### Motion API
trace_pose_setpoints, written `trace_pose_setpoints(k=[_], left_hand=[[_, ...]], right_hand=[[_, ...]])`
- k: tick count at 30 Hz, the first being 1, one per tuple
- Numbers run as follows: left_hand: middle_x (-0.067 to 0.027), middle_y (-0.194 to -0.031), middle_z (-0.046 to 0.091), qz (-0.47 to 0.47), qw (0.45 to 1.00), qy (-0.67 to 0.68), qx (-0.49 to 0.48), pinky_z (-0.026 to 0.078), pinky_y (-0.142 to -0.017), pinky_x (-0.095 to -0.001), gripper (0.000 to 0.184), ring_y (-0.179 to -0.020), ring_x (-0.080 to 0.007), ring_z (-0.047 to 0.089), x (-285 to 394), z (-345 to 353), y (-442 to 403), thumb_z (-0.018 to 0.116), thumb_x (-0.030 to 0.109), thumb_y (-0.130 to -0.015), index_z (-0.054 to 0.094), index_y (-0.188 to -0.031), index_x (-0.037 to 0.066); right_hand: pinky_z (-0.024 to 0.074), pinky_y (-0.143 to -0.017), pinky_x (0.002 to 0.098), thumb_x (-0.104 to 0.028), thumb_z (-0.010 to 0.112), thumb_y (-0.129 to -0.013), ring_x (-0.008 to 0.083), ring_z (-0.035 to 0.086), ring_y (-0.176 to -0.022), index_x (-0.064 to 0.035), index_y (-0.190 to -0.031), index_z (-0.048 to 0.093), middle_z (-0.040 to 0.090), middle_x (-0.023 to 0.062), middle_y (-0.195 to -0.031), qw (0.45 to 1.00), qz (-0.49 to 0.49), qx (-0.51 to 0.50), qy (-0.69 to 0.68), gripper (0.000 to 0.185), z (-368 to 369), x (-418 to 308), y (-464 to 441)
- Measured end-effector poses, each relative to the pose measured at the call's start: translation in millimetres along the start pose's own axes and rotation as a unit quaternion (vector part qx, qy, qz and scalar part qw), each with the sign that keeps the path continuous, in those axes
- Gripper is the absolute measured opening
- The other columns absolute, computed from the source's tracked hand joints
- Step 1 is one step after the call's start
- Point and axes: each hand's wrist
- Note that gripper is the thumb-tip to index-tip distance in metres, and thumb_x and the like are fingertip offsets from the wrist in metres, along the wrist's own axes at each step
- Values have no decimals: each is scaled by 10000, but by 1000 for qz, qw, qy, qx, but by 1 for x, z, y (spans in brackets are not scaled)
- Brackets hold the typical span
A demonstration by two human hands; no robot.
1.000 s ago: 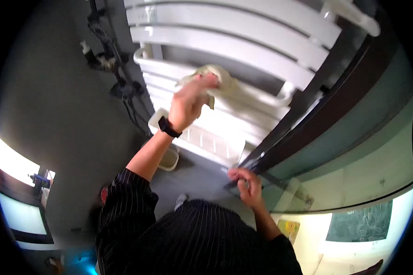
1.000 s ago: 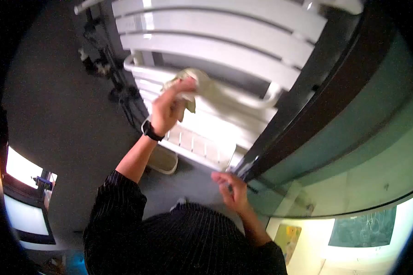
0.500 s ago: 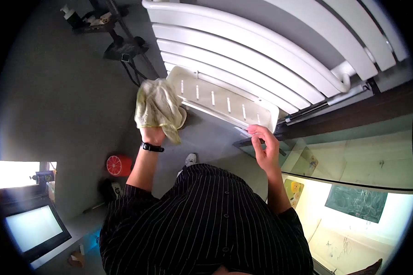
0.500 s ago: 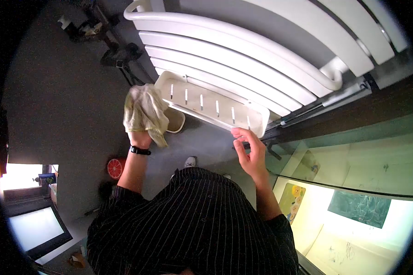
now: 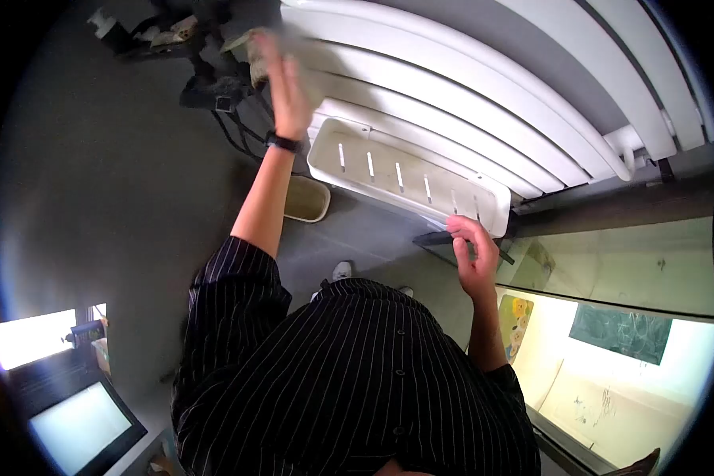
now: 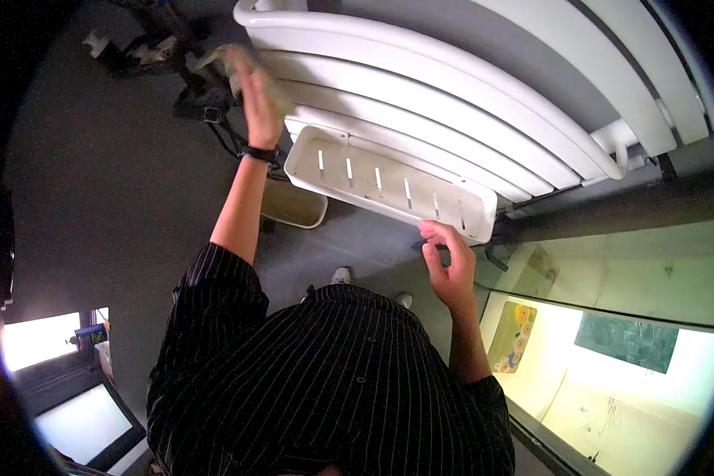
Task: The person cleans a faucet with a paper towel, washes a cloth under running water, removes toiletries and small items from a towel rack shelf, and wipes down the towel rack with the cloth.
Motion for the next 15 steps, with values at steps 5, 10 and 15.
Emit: trace_pose_setpoints(k=[5, 10, 15], left_hand=[[-413, -1466, 265, 86, 966, -220, -103, 306, -1134, -536, 738, -1331, -567, 337, -1, 11, 3, 580, 271, -976, 220, -1486, -122], [-228, -1275, 542, 302, 878, -330, -169, 418, -1060, -552, 421, -1223, -456, 499, -31, -26, 11, 688, 155, -862, 603, -1260, 47], [-79, -1289, 595, 382, 858, -264, -219, 499, -941, -445, 320, -1249, -318, 546, -37, -35, 11, 691, 67, -782, 705, -1099, 110]], right_hand=[[529, -856, 328, -54, 604, -920, 227, 680, -966, -6, -1200, 641, 700, 139, -1111, 1000, 3, 0, 13, 287, -10, -1, 9], [518, -880, 328, -89, 547, -954, 210, 664, -984, 25, -1199, 630, 690, 143, -1114, 1000, 22, -6, 7, 282, -21, -1, 14], [519, -881, 332, -81, 553, -950, 215, 666, -979, 26, -1198, 630, 691, 145, -1114, 1000, 13, -7, 1, 281, -33, 2, 17]])
Point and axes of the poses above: each hand's wrist, its own y-axis away from the middle knuckle, its own z-axis out of the palm, x = y × z
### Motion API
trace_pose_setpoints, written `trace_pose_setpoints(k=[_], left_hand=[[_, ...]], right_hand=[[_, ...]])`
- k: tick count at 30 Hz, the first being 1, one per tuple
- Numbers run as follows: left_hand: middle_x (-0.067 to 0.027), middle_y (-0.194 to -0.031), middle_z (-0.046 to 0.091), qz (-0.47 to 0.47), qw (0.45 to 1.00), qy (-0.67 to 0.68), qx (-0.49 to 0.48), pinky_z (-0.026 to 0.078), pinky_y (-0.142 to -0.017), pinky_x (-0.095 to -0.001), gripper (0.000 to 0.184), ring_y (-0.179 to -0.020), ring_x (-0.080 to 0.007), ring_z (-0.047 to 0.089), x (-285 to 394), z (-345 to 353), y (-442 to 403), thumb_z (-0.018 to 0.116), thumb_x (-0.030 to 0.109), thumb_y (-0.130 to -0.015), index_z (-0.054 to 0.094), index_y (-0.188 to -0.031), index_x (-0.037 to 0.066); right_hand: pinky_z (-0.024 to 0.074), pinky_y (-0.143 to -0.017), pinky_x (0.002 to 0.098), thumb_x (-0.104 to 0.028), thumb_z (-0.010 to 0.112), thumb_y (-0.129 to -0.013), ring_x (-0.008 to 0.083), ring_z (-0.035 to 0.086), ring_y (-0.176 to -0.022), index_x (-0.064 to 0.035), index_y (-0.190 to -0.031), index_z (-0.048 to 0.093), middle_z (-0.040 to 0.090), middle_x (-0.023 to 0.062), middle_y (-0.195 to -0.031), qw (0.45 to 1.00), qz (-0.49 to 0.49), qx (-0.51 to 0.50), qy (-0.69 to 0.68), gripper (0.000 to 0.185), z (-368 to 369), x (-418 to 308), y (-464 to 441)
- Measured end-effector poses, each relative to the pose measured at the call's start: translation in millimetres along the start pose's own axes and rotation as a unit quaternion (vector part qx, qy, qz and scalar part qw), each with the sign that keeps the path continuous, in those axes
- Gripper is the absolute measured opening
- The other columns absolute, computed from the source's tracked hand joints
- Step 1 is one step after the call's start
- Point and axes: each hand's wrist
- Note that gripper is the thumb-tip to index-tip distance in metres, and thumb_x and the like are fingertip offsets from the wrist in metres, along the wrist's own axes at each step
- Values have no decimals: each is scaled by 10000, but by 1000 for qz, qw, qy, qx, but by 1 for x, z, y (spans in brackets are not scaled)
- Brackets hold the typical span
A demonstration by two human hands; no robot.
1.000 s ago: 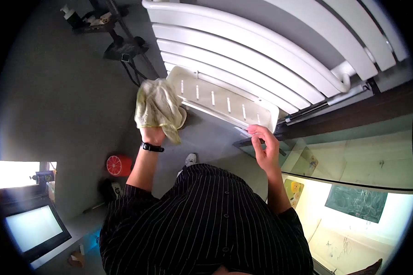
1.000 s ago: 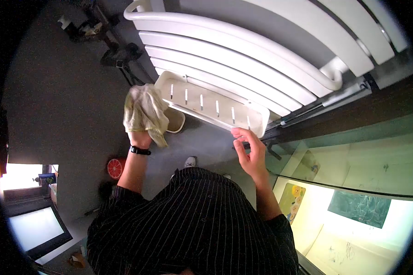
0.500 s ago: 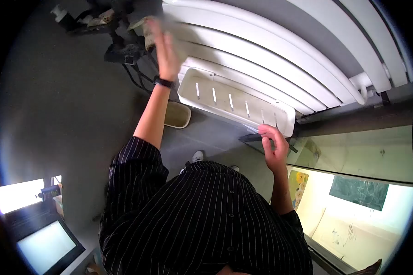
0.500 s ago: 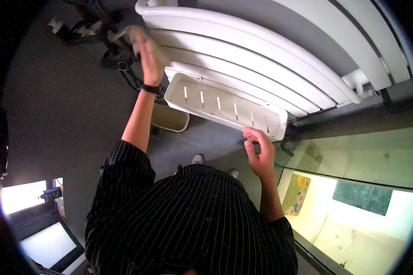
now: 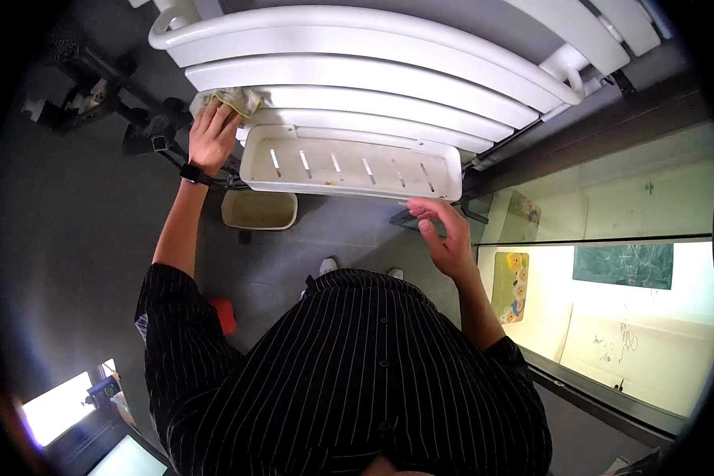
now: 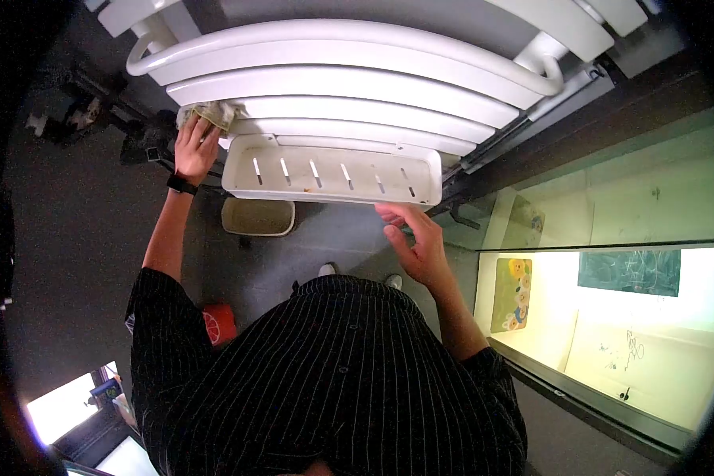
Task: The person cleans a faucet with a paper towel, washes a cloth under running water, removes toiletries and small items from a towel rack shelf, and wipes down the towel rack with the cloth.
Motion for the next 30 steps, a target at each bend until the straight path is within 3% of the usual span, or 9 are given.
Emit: trace_pose_setpoints(k=[2, 8, 13, 16, 17, 20, 22, 25, 30], left_hand=[[-65, -1257, 619, 2, 1000, 0, -4, 502, -936, -422, 307, -1226, -296, 572, 5, -6, -13, 687, 66, -790, 710, -1093, 108], [-11, -1275, 639, 181, 981, 56, -46, 502, -923, -357, 361, -1254, -210, 569, 47, 14, -66, 671, 102, -821, 712, -1179, 125], [5, -1452, 513, 230, 955, 47, -184, 490, -971, -317, 503, -1286, -162, 533, 148, 40, -151, 516, 194, -977, 453, -1475, 195], [6, -1493, 472, 185, 930, 95, -302, 453, -1036, -333, 525, -1369, -148, 447, 183, 52, -176, 509, 213, -993, 416, -1509, 201], [6, -1493, 472, 190, 929, 94, -303, 453, -1036, -333, 525, -1369, -148, 447, 197, 61, -184, 509, 213, -993, 416, -1509, 201], [-51, -1550, 419, 306, 936, 126, -116, 420, -1095, -326, 560, -1405, -162, 423, 239, 93, -212, 494, 229, -1001, 350, -1535, 139], [-61, -1565, 400, 308, 936, 110, -127, 393, -1127, -315, 574, -1428, -160, 393, 280, 91, -242, 493, 217, -989, 345, -1533, 107], [-46, -1573, 390, 337, 931, 68, -122, 392, -1124, -301, 512, -1434, -143, 379, 320, 91, -274, 492, 186, -975, 434, -1476, 99], [16, -1579, 378, 332, 930, 53, -149, 440, -1100, -275, 477, -1427, -108, 377, 323, 90, -274, 501, 183, -973, 472, -1446, 132]], right_hand=[[519, -881, 334, -82, 558, -950, 217, 666, -977, 26, -1198, 631, 690, 146, -1113, 1000, -5, 4, -5, 280, -5, 3, 2], [530, -868, 357, -102, 616, -947, 232, 672, -966, -30, -1233, 636, 691, 136, -1115, 1000, -3, -6, -28, 295, -22, 16, 9], [528, -875, 371, -173, 610, -967, 253, 667, -958, -26, -1238, 633, 686, 145, -1129, 1000, -9, -15, -20, 309, -46, 19, 23], [527, -876, 376, -204, 603, -974, 263, 665, -959, -24, -1241, 633, 684, 151, -1142, 1000, -4, -11, -22, 323, -64, 22, 33], [527, -876, 376, -204, 603, -974, 263, 665, -959, -24, -1241, 633, 684, 151, -1142, 1000, -3, -7, -24, 323, -69, 25, 36], [524, -874, 377, -216, 607, -969, 267, 663, -966, -21, -1240, 633, 683, 155, -1147, 999, 2, 0, -38, 335, -81, 32, 45], [520, -849, 355, -309, 589, -991, 251, 665, -938, -4, -1204, 652, 699, 150, -1105, 999, -16, 23, -28, 378, -87, 35, 49], [519, -846, 356, -313, 589, -992, 253, 667, -945, -4, -1203, 651, 698, 156, -1107, 999, -14, 34, -35, 379, -95, 37, 54], [520, -852, 356, -311, 585, -997, 257, 669, -956, -2, -1208, 644, 695, 163, -1112, 998, -20, 29, -57, 379, -96, 41, 50]])
Point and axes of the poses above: each hand's wrist, its own y-axis away from the middle knuckle, its own z-axis out of the palm, x = y × z
